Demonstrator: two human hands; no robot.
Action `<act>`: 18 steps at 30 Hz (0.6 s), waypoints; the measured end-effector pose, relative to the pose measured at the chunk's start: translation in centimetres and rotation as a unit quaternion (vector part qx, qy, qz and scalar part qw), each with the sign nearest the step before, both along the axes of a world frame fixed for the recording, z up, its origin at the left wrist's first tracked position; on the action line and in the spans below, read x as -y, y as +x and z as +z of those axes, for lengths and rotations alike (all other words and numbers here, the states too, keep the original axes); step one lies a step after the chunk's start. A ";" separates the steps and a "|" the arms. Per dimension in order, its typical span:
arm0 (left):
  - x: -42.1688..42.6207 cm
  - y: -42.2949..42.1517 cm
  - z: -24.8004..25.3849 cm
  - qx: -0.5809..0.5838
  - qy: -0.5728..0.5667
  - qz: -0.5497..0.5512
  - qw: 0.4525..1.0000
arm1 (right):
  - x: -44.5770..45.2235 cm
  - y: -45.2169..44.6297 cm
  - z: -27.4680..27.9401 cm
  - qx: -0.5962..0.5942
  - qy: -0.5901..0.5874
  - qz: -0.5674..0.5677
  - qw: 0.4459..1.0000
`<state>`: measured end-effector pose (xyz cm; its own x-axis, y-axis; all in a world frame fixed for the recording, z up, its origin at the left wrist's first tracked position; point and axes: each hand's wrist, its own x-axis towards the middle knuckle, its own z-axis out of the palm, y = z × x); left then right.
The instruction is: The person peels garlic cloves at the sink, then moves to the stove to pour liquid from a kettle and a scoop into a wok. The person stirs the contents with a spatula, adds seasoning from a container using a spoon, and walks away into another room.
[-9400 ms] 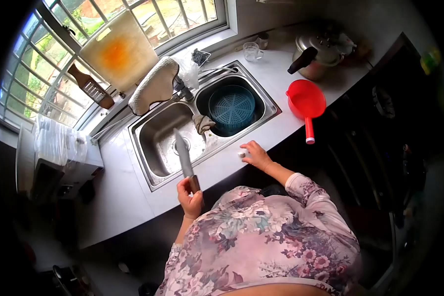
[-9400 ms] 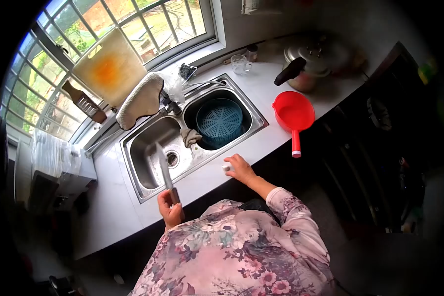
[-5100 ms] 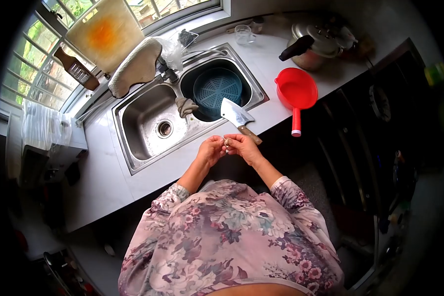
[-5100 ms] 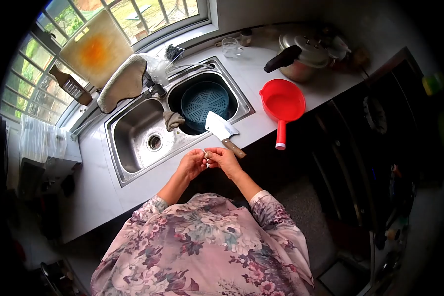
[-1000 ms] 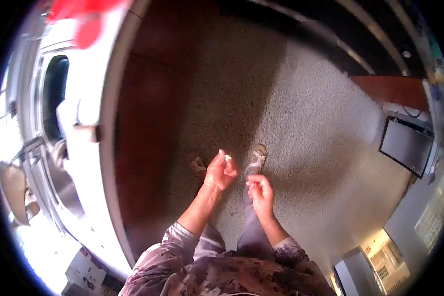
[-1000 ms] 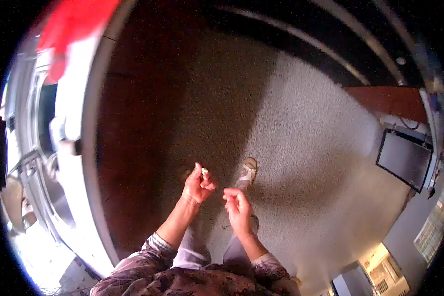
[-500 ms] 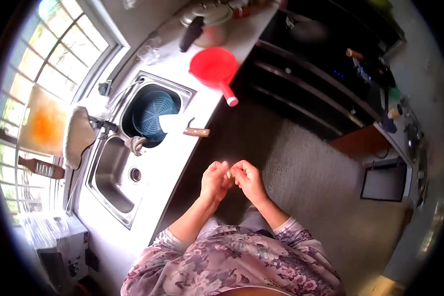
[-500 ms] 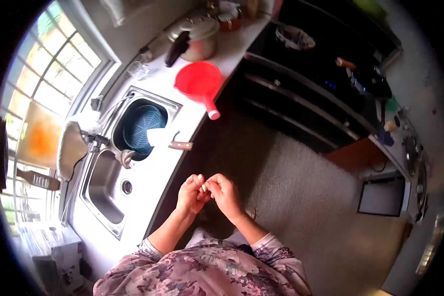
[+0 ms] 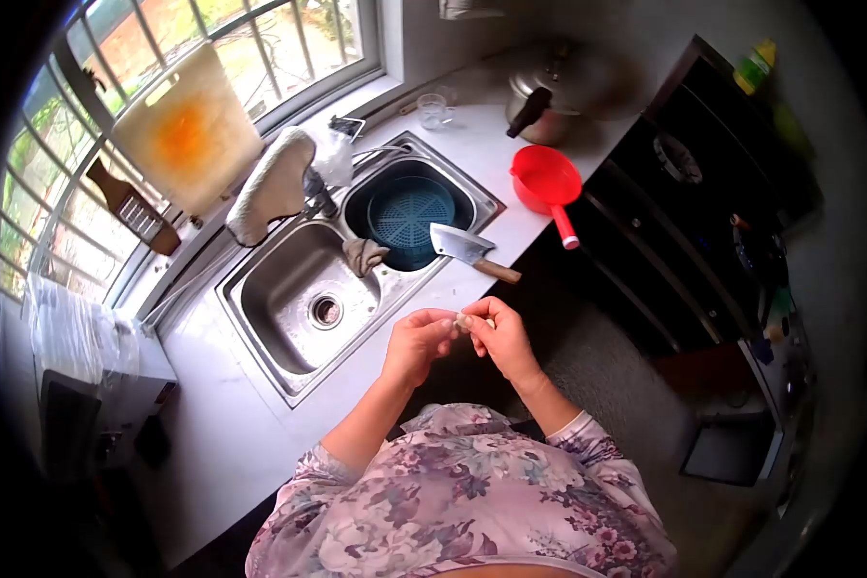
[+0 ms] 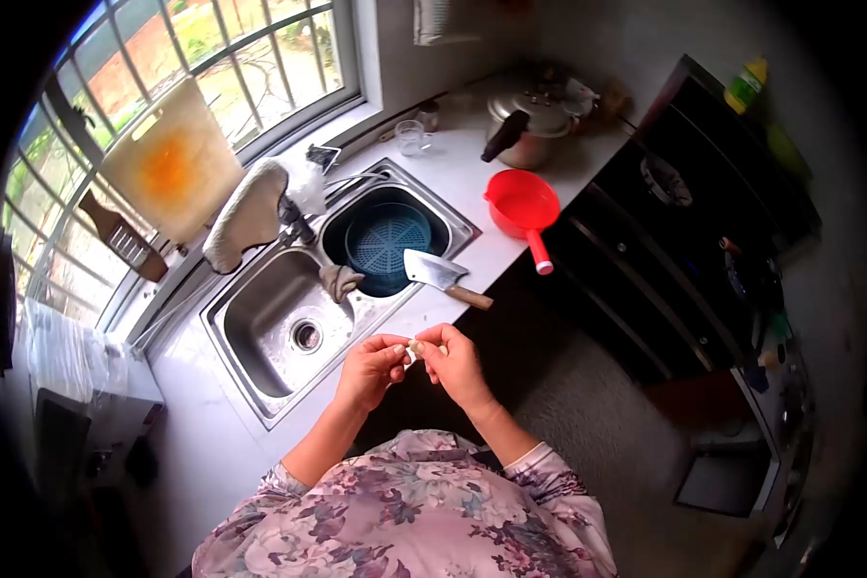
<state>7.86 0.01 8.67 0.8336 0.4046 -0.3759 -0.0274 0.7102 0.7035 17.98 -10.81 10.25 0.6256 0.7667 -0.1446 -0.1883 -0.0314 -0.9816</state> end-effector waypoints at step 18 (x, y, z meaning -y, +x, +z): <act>0.0 5.3 3.0 -0.037 0.159 0.081 0.983 | -1.1 7.1 3.5 0.105 -0.034 0.126 0.986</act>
